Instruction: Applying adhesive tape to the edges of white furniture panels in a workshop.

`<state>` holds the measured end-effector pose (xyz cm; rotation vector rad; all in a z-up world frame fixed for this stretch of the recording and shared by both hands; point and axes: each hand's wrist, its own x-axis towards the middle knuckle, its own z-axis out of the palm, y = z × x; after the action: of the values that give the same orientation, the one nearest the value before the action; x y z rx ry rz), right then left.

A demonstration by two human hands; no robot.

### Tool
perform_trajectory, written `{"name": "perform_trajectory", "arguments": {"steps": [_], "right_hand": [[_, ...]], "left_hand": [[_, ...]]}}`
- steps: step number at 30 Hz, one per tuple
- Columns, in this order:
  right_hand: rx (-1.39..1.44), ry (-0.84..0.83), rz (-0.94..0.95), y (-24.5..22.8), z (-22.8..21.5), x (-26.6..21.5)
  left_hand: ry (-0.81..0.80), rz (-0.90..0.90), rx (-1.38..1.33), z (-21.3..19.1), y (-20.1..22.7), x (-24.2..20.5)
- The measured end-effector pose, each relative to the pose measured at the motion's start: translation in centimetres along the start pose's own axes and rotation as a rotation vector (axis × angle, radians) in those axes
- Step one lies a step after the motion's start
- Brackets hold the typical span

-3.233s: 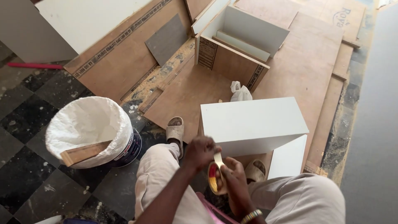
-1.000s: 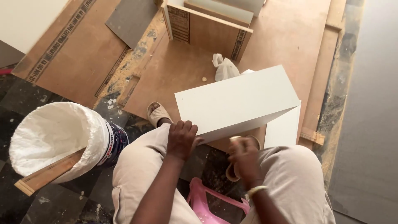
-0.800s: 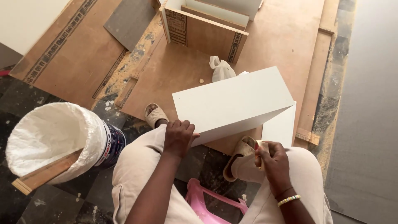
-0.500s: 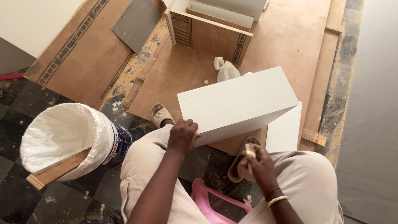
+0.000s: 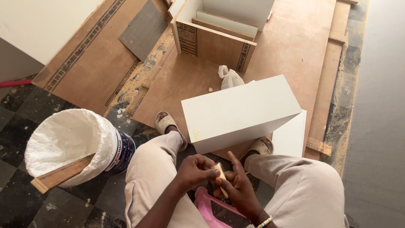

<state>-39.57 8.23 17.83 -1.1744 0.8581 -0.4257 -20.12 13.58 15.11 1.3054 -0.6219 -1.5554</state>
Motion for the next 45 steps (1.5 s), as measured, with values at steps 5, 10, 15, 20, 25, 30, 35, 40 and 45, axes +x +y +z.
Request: {"name": "perform_trajectory", "arguments": {"steps": [5,10,15,20,25,30,35,40,45], "right_hand": [[0.138,-0.022,0.057,0.2,-1.1,0.6],[0.042,0.195,0.082,1.9,-2.1,1.9],[-0.044,0.346,0.205,1.4,-2.6,2.3],[-0.051,0.353,0.223,4.6,-3.5,2.7],[0.015,0.318,0.351,4.9,-3.2,3.8],[-0.031,0.331,0.330,4.0,-3.3,4.5],[-0.977,0.536,-0.624,-1.9,-7.2,7.5],[-1.468,0.372,-0.574,-1.4,-10.5,12.7],[-1.488,0.340,-0.691,-1.5,-10.2,13.3]], "left_hand": [[-0.034,-0.017,0.210,1.1,2.8,1.8],[0.354,0.040,0.881,1.5,6.6,8.6],[0.665,0.491,1.479,-2.7,5.0,20.5],[0.643,0.220,1.375,-3.5,8.2,23.4],[0.591,0.018,1.206,-3.0,10.4,21.9],[0.586,0.046,1.248,-2.7,10.1,21.8],[0.587,0.030,1.238,-2.7,9.2,22.0],[0.630,0.041,1.227,-3.1,8.2,23.0],[0.636,0.052,1.203,-2.1,9.6,21.9]]}}
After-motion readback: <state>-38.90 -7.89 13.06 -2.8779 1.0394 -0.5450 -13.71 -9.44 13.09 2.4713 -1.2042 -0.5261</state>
